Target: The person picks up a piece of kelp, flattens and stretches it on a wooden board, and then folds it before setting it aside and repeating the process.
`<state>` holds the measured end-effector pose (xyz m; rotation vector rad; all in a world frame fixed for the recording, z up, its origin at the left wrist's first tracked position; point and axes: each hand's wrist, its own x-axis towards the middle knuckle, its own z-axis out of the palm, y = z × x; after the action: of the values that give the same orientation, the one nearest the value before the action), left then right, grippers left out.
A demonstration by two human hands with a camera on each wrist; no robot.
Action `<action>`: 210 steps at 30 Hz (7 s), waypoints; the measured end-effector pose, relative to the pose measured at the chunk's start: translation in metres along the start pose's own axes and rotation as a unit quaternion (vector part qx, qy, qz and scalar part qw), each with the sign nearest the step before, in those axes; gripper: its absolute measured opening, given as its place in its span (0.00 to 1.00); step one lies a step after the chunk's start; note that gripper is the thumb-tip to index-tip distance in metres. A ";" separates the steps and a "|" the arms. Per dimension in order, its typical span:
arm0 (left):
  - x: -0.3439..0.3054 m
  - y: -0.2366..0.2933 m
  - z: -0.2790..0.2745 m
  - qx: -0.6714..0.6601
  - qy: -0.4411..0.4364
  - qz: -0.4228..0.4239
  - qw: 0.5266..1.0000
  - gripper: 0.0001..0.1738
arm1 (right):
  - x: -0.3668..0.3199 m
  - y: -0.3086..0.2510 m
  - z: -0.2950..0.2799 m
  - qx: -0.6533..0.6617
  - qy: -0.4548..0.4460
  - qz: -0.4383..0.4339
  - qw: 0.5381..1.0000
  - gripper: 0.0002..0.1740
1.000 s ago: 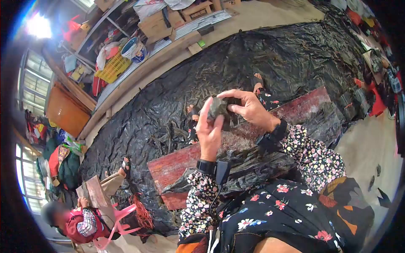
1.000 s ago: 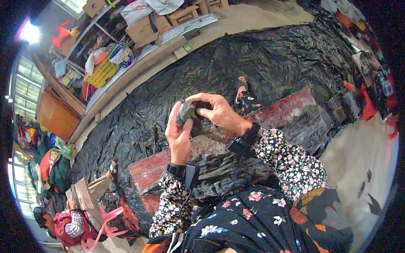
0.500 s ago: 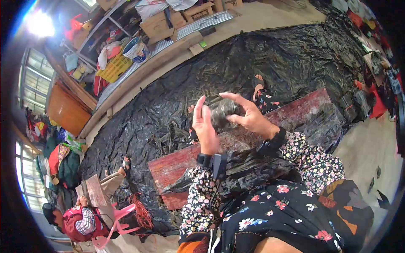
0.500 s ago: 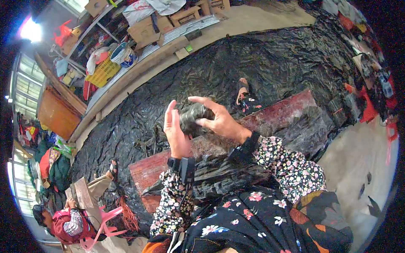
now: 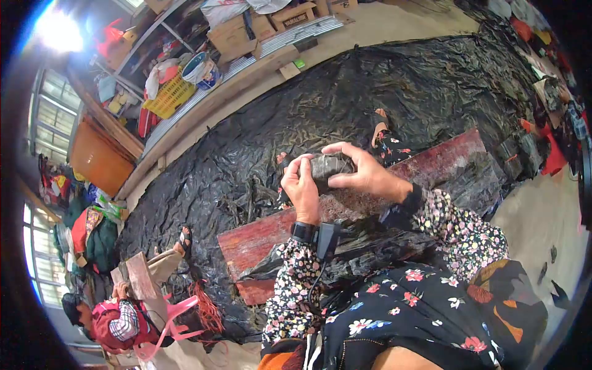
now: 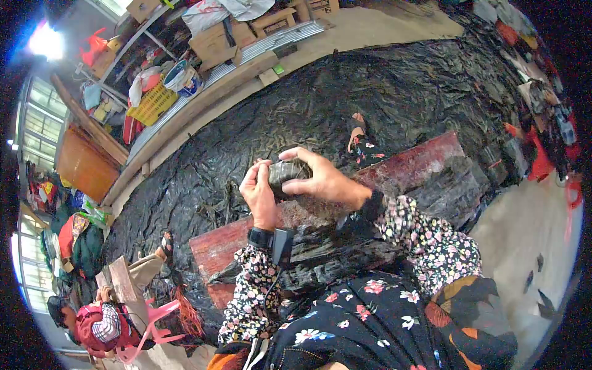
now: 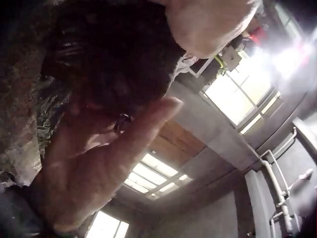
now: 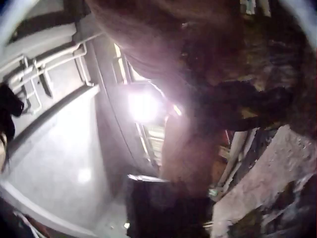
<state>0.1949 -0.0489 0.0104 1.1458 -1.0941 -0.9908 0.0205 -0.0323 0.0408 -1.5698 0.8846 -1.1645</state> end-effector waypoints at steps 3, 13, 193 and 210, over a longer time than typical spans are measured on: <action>-0.002 0.003 -0.010 0.036 -0.069 0.013 0.997 0.10 | -0.009 0.002 -0.004 -0.090 0.021 -0.032 0.995 0.22; -0.017 0.029 -0.007 0.014 -0.102 0.044 0.994 0.19 | 0.002 0.020 -0.039 0.246 -0.038 0.234 0.940 0.13; -0.013 0.013 0.006 -0.228 -0.120 -0.089 0.962 0.37 | 0.008 0.024 -0.023 0.319 0.166 0.144 0.922 0.14; -0.013 -0.013 -0.005 -0.170 -0.100 -0.110 0.974 0.18 | -0.001 0.047 -0.003 0.244 0.140 0.125 0.951 0.05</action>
<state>0.1966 -0.0376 -0.0041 0.9129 -0.9202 -1.4329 0.0171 -0.0457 -0.0038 -0.8802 0.8637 -1.3154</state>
